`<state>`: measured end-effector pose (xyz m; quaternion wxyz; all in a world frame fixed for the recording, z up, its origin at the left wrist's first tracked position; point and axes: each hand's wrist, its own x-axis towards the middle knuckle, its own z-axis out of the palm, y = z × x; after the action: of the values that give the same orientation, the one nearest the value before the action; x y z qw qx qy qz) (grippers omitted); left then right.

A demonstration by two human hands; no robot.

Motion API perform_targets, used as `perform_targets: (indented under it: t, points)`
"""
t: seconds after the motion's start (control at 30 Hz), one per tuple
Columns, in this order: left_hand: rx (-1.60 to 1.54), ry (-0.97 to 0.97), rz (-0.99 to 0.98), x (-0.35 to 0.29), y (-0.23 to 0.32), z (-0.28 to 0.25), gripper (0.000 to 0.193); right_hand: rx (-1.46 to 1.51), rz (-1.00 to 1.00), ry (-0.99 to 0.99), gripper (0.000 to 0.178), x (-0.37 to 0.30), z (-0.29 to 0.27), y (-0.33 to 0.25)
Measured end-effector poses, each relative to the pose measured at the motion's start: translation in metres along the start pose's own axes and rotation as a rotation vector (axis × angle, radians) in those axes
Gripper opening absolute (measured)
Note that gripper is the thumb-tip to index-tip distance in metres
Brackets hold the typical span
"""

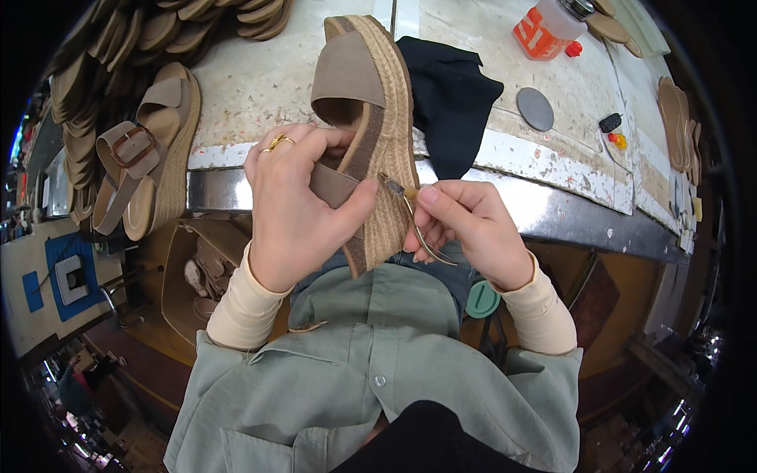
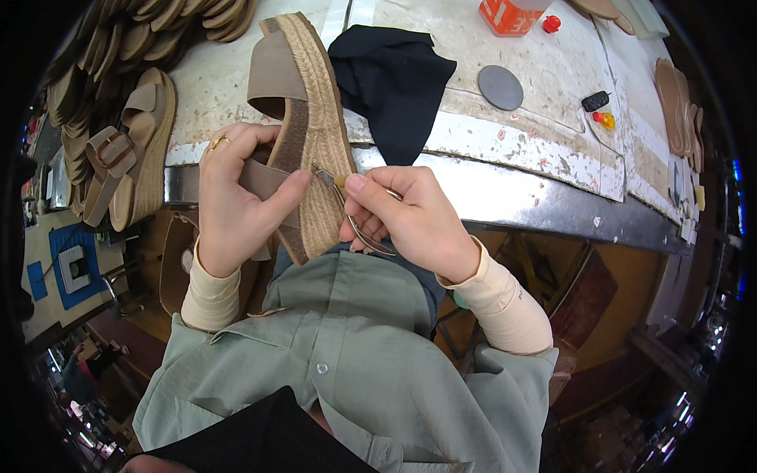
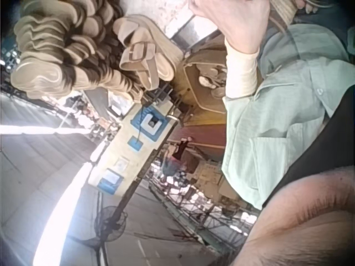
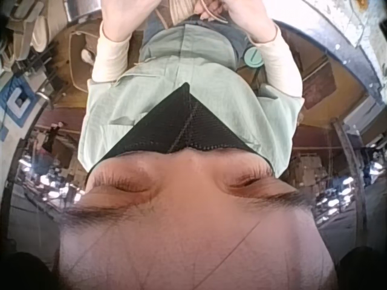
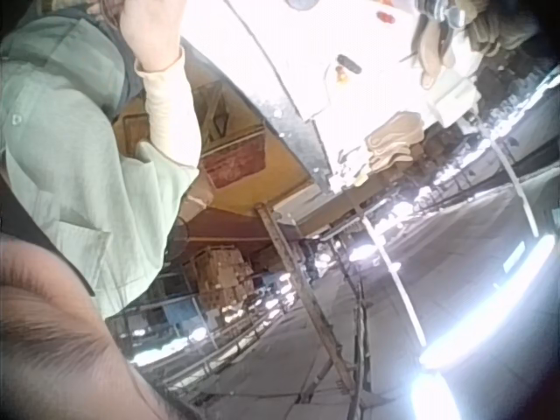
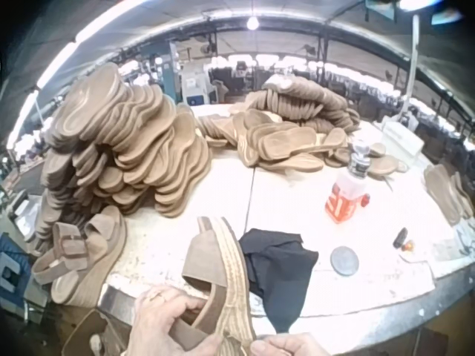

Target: The person holds a beige espadrille wedge sandal and repeatedly wipes the woven sole edge with a black cloth. They also use a small metal tool to scrape or adjust the sole edge. The actions are repeated on the same sandal throughout the clip.

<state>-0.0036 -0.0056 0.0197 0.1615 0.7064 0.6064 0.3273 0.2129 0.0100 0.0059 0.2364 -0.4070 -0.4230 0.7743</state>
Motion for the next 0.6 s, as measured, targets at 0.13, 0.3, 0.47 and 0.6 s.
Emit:
perform_targets:
  t: [0.13,0.3,0.47,0.6]
  points:
    - [-0.070,0.022,-0.040,0.001,0.000,0.003,0.026,0.008,0.008,0.009,0.035,0.000,0.002,-0.002]
    - [-0.169,0.077,-0.031,-0.001,-0.009,0.012,0.023,-0.018,0.024,0.026,0.035,0.000,0.005,-0.003]
    - [-0.207,0.102,0.012,0.000,-0.011,0.014,0.023,0.086,-0.055,0.074,0.035,-0.001,0.007,0.005]
    - [-0.230,0.105,0.019,0.001,-0.009,0.014,0.023,0.085,-0.059,0.039,0.035,-0.003,0.006,0.005]
